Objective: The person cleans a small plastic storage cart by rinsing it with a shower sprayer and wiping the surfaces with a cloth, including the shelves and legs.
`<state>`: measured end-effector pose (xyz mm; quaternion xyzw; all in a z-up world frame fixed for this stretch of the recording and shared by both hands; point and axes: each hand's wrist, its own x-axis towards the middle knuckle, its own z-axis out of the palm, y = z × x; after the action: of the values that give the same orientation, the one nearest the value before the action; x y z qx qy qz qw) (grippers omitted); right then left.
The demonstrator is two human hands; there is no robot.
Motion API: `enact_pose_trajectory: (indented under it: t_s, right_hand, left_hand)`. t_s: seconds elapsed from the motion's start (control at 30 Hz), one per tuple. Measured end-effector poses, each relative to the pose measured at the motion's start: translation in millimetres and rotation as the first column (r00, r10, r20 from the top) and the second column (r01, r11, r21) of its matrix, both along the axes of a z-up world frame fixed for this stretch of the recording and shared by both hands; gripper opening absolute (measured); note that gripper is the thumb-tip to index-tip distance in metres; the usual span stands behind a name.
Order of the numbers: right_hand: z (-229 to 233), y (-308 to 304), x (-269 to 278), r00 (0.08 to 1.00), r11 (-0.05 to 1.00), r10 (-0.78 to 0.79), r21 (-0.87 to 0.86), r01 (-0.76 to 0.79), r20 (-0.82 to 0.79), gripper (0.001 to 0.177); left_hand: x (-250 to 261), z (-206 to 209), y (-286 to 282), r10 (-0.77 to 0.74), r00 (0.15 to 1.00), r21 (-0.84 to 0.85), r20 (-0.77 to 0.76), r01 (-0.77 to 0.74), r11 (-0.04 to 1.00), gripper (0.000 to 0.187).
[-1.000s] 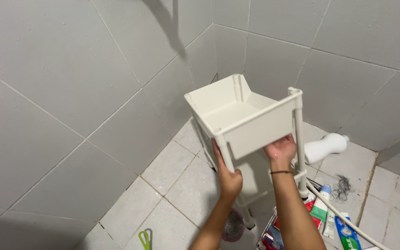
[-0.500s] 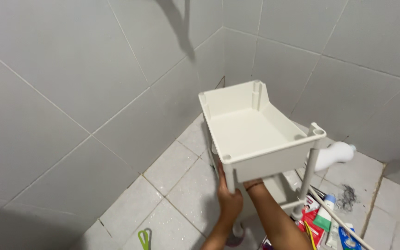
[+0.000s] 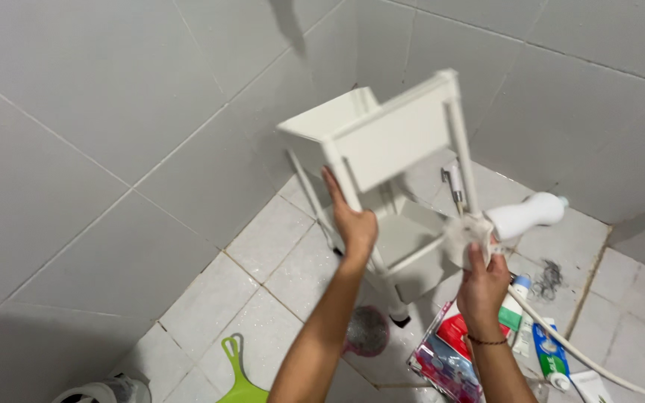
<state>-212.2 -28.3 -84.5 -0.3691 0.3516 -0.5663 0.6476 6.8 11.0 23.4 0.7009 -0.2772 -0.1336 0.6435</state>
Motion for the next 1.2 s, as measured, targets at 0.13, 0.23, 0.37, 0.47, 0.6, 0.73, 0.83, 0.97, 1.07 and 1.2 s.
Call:
enact_pose_trajectory:
  t_s: [0.13, 0.23, 0.37, 0.47, 0.6, 0.73, 0.83, 0.97, 1.07, 1.2]
  right_hand:
    - [-33, 28, -19, 0.882, 0.984, -0.123, -0.171, 0.049, -0.456, 0.046]
    - [-13, 41, -20, 0.680, 0.706, -0.216, -0.593, -0.387, -0.701, 0.048]
    - [35, 49, -8, 0.541, 0.487, -0.198, -0.561, -0.670, -0.817, 0.058]
    - [53, 53, 12, 0.445, 0.187, -0.100, -0.457, -0.870, -0.890, 0.069]
    - [46, 16, 30, 0.219, 0.337, -0.114, -0.245, -0.909, -0.969, 0.072]
    - [47, -58, 42, 0.196, 0.469, -0.246, -0.294, -0.833, -0.949, 0.070]
    - [44, -45, 46, 0.160, 0.548, -0.170, -0.229, -0.805, -0.972, 0.072]
    - [41, 12, 49, 0.174, 0.345, -0.123, -0.206, -0.916, -0.977, 0.074]
    - [49, -6, 61, 0.076, 0.305, -0.115, -0.108, -0.946, -0.990, 0.067]
    - [58, -60, 78, 0.061, 0.547, -0.196, -0.161, -0.822, -0.979, 0.073]
  left_hand:
    - [25, 25, -3, 0.112, 0.918, 0.145, -0.381, -0.060, 0.988, 0.115]
    - [43, 21, 5, 0.178, 0.840, 0.189, -0.513, -0.092, 0.978, 0.112]
    - [64, -3, 16, 0.245, 0.842, 0.227, -0.480, -0.151, 0.962, 0.110]
    - [76, -14, 22, 0.250, 0.821, 0.160, -0.514, -0.195, 0.968, 0.109]
    - [80, -16, 30, 0.250, 0.798, 0.167, -0.548, -0.189, 0.968, 0.111]
    - [81, -20, 39, 0.185, 0.831, 0.051, -0.525, -0.187, 0.981, 0.115]
    - [84, -26, 35, 0.220, 0.818, 0.044, -0.531, -0.232, 0.972, 0.112]
    - [93, -21, 40, 0.215, 0.824, -0.011, -0.525, -0.259, 0.966, 0.111]
    - [92, -19, 47, 0.207, 0.814, 0.046, -0.543, -0.217, 0.975, 0.110]
    - [94, -24, 49, 0.274, 0.808, 0.085, -0.522, -0.270, 0.959, 0.106]
